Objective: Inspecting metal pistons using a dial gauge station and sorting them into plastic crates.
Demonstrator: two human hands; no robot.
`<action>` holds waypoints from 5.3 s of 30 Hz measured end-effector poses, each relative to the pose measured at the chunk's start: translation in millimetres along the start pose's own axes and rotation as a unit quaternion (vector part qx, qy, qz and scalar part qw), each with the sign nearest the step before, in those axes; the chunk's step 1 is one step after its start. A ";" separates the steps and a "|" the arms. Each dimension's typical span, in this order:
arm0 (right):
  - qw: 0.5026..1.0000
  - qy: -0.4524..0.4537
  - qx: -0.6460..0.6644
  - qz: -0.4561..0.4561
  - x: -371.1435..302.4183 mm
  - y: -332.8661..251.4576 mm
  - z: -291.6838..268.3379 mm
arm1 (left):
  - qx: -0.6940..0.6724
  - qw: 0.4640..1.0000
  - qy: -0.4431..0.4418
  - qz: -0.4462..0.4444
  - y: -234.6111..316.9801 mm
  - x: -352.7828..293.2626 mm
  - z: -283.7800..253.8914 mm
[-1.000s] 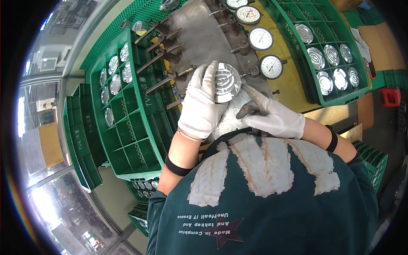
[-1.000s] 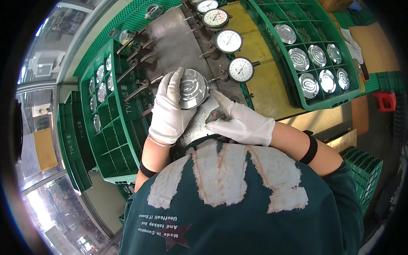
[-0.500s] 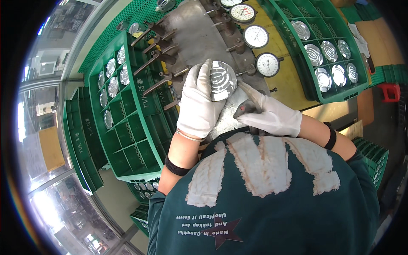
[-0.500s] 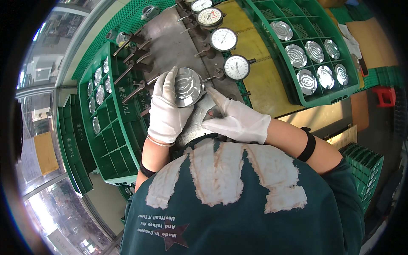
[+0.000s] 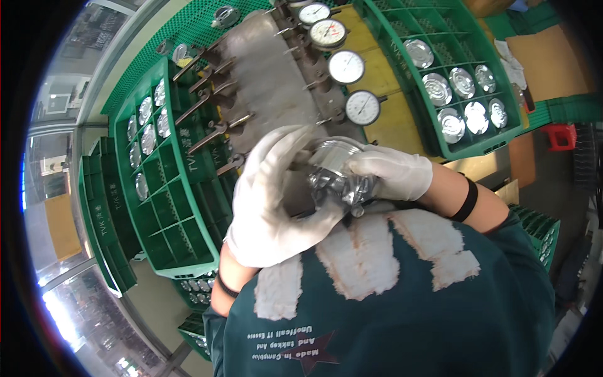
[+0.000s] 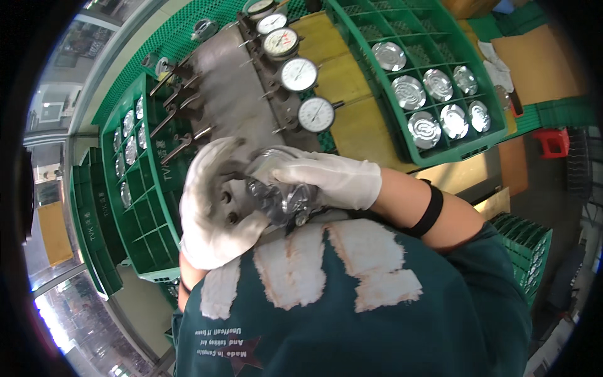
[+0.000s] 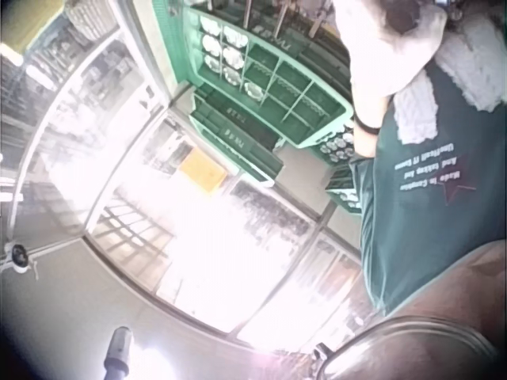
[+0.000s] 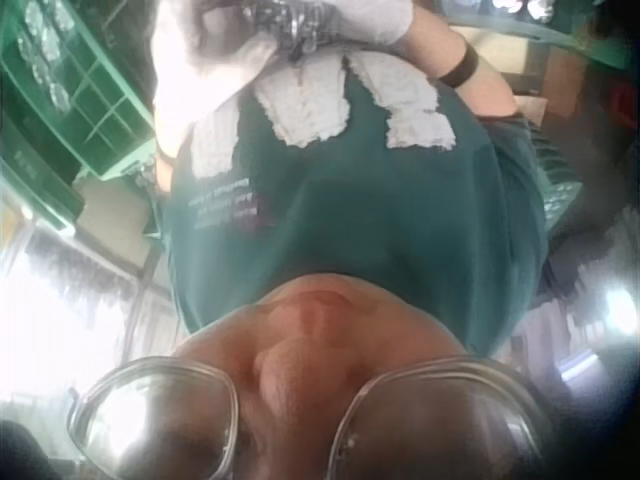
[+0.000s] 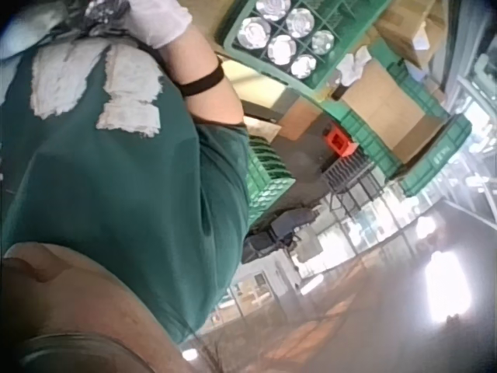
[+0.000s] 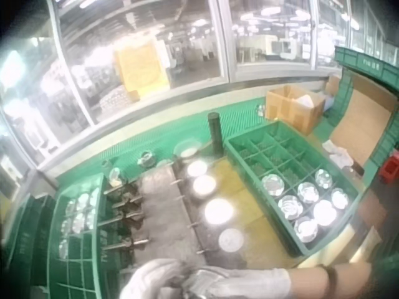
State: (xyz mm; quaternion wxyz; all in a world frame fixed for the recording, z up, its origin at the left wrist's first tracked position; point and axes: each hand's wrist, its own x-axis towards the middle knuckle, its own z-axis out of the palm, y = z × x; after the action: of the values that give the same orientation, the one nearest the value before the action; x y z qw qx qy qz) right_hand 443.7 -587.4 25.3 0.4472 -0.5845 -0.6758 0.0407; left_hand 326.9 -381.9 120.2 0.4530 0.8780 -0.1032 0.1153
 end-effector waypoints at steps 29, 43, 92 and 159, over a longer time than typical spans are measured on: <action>0.724 -0.081 -0.462 0.506 -170.6 115.9 -228.4 | 0.452 0.753 -0.005 -0.478 -100.5 -100.3 -279.6; 0.660 0.344 -0.102 0.660 -164.8 -66.2 -124.6 | 0.421 0.645 -0.214 -0.600 -302.7 -131.2 -361.1; 0.776 0.054 0.367 0.510 30.4 -45.2 29.5 | 0.254 0.966 0.052 -0.016 -84.3 -10.9 25.5; 0.633 0.301 -0.357 0.618 -149.6 79.1 -262.8 | 0.202 0.745 0.421 -0.477 -106.5 -341.6 -112.2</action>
State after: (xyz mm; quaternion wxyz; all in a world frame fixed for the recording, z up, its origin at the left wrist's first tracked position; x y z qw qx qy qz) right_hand 662.2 -809.1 53.1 0.2523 -0.9593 0.0530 -0.1152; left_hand 19.8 -203.3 0.1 0.2586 0.7458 0.5560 0.2602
